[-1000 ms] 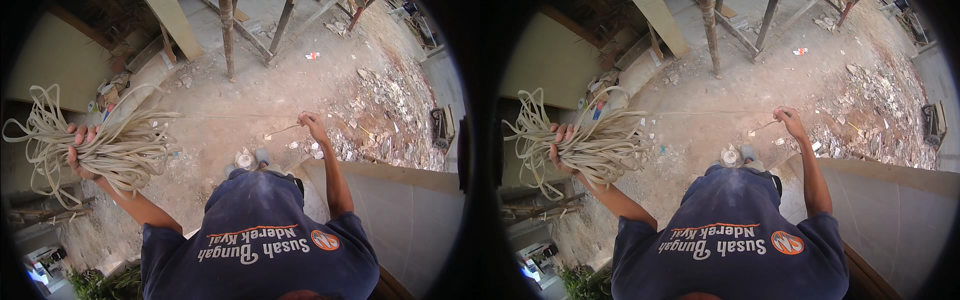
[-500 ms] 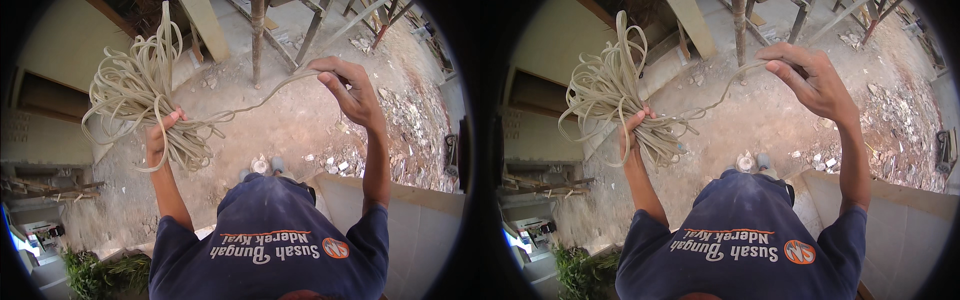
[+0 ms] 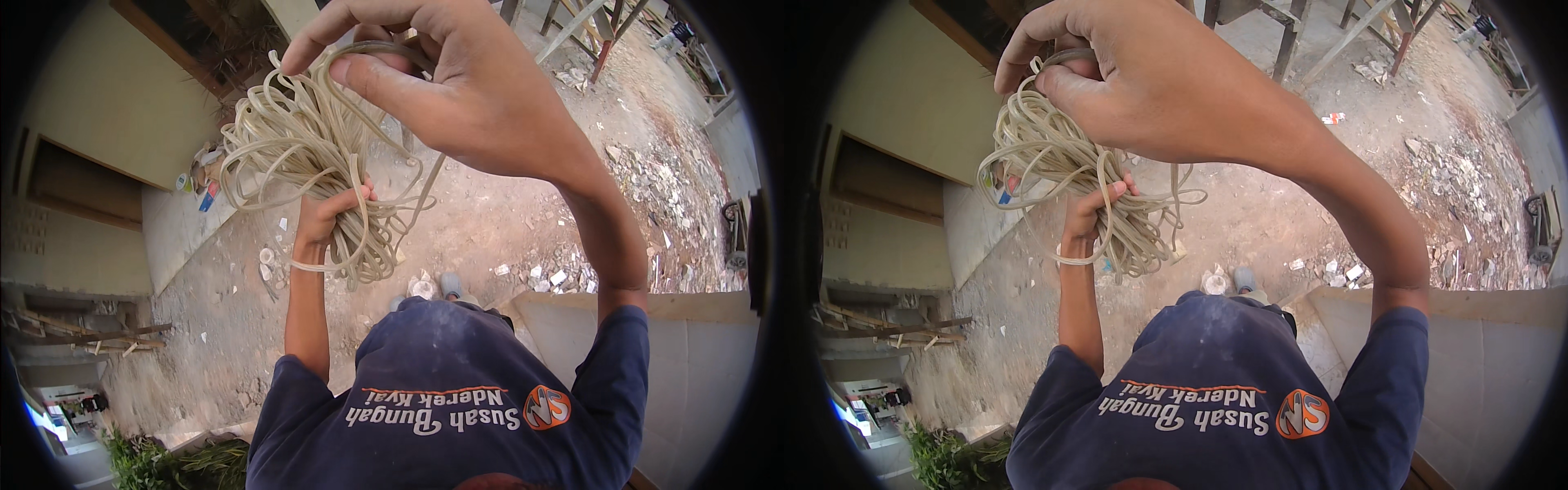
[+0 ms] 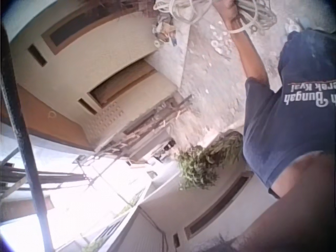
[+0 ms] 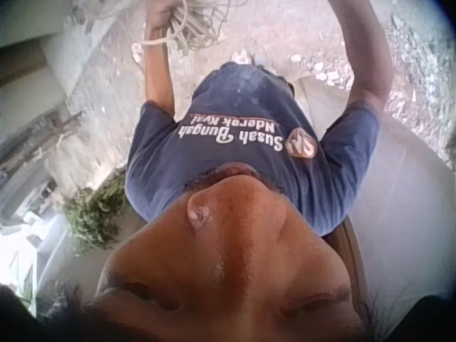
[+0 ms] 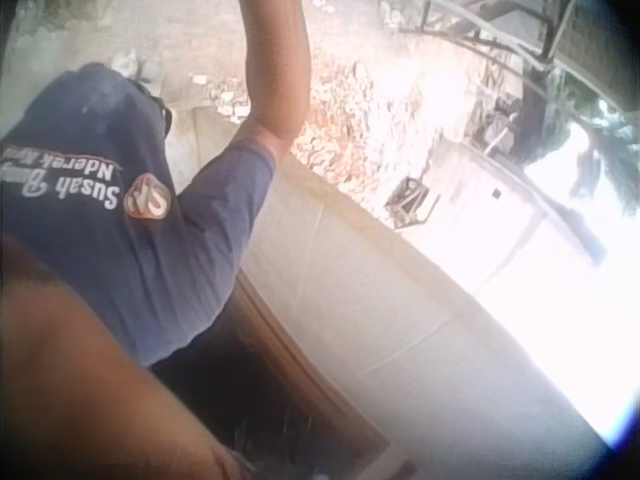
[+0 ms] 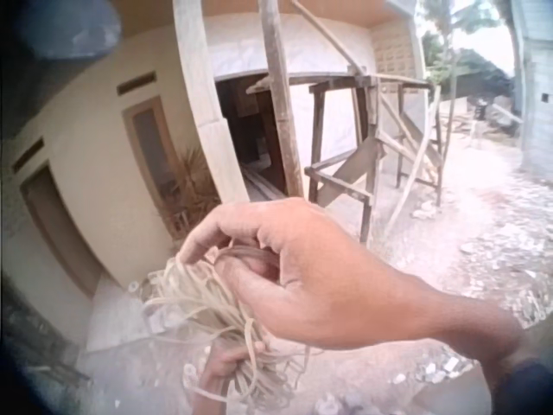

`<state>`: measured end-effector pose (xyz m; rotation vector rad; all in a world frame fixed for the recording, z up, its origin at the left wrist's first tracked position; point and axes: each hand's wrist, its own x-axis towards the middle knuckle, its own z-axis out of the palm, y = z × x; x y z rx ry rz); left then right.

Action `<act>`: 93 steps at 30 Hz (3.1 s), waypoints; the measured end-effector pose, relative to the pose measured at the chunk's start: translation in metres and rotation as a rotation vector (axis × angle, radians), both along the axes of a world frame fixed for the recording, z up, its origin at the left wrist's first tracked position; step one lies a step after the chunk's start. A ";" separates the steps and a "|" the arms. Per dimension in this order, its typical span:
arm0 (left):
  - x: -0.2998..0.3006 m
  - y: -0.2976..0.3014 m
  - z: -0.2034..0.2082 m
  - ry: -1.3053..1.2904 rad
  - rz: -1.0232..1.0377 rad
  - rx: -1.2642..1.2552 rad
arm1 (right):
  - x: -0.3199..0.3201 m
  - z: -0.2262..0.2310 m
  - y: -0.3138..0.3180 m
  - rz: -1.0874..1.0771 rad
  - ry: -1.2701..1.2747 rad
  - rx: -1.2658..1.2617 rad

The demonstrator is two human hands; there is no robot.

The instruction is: The person is gathering and coiling a long translucent hose into a bundle by hand.

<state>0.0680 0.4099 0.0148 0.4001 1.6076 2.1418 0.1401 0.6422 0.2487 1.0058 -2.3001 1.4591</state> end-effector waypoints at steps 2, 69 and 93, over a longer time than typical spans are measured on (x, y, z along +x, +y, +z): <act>0.001 0.007 0.002 0.016 -0.016 0.019 | -0.003 0.011 -0.004 0.044 -0.029 -0.029; -0.005 -0.030 -0.002 0.057 0.099 0.541 | -0.080 -0.082 -0.004 -0.031 0.046 0.300; 0.008 0.001 -0.016 -0.066 0.076 0.277 | -0.062 -0.105 -0.026 0.090 -0.287 0.150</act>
